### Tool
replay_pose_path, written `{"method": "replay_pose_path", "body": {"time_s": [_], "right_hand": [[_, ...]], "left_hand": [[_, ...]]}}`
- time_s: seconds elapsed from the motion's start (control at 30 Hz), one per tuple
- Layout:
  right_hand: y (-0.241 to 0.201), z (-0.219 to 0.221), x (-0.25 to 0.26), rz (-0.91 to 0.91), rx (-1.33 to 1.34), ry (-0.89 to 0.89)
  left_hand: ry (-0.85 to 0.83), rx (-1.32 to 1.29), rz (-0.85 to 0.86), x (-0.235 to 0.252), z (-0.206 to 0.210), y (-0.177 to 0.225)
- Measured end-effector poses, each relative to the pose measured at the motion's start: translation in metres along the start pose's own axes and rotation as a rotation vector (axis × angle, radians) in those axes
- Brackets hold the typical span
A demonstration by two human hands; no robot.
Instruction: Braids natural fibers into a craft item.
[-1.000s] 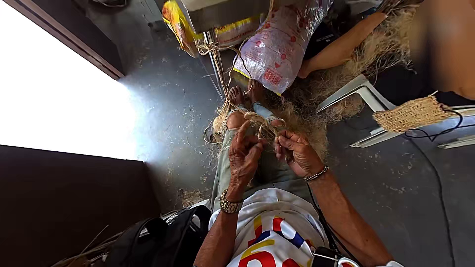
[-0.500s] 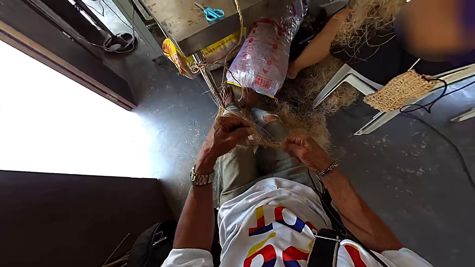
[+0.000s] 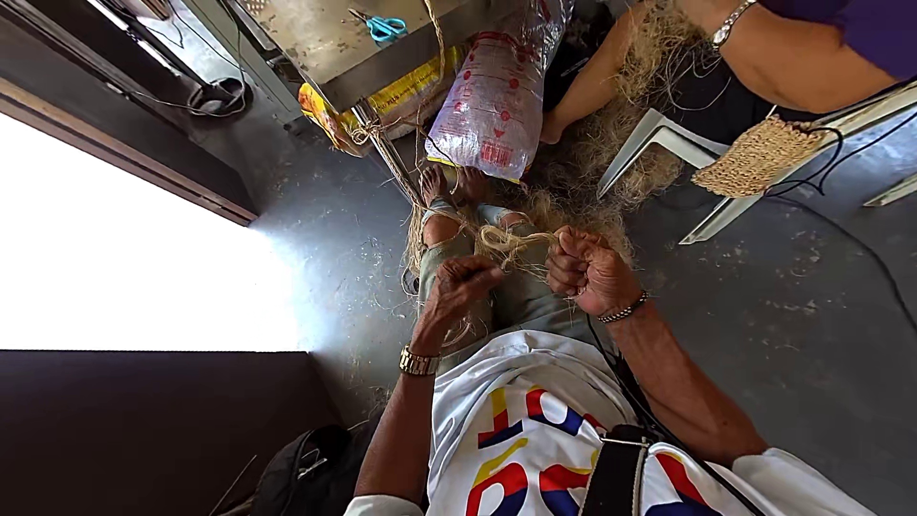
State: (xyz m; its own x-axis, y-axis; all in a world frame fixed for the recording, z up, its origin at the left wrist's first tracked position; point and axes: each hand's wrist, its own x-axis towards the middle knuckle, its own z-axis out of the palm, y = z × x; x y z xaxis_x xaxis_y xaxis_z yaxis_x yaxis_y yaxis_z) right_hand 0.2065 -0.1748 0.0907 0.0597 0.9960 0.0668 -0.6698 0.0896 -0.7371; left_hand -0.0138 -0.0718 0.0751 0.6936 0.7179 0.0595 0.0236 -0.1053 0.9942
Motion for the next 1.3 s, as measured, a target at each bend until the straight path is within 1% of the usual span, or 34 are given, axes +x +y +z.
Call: {"method": "replay_pose_path", "body": {"time_s": [0.1, 0.17, 0.23, 0.33, 0.43, 0.53, 0.67, 0.77, 0.87, 1.0, 1.07, 1.2, 1.3], "right_hand": [[-0.001, -0.003, 0.0, -0.077, -0.155, 0.009], [-0.001, -0.006, 0.001, -0.178, -0.316, -0.013], [-0.001, -0.007, 0.002, -0.281, -0.47, -0.026], [-0.004, -0.004, 0.002, -0.445, -0.748, -0.033], [-0.007, 0.001, 0.001, -0.591, -0.984, -0.072], [-0.007, 0.004, 0.0, -0.667, -1.171, -0.079], [-0.007, 0.007, -0.002, -0.692, -1.32, -0.075], [-0.005, 0.008, -0.001, -0.66, -1.307, -0.06], [-0.004, 0.013, -0.002, -0.58, -1.166, -0.02], [0.001, 0.02, -0.003, -0.502, -1.046, 0.026], [0.003, 0.023, -0.003, -0.467, -1.011, 0.023], [0.007, 0.024, -0.003, -0.461, -0.98, 0.03], [0.008, 0.025, -0.004, -0.458, -1.006, 0.038]], "left_hand": [[0.013, -0.046, 0.094, -0.004, -0.008, 0.007], [0.004, 0.008, 0.15, -0.008, -0.011, 0.01], [0.011, 0.048, 0.161, -0.011, -0.011, 0.012], [0.089, 0.049, 0.188, -0.014, -0.003, 0.018], [0.159, 0.035, 0.252, -0.014, 0.003, 0.025], [0.209, 0.027, 0.32, -0.012, 0.009, 0.03], [0.233, -0.086, 0.336, -0.009, 0.019, 0.033], [0.271, -0.108, 0.336, -0.005, 0.027, 0.031], [0.313, -0.146, 0.32, -0.004, 0.033, 0.028], [0.31, -0.169, 0.327, -0.004, 0.037, 0.026], [0.305, -0.157, 0.321, -0.004, 0.037, 0.025], [0.309, -0.13, 0.304, -0.005, 0.04, 0.026], [0.305, -0.01, 0.32, -0.005, 0.043, 0.028]]}}
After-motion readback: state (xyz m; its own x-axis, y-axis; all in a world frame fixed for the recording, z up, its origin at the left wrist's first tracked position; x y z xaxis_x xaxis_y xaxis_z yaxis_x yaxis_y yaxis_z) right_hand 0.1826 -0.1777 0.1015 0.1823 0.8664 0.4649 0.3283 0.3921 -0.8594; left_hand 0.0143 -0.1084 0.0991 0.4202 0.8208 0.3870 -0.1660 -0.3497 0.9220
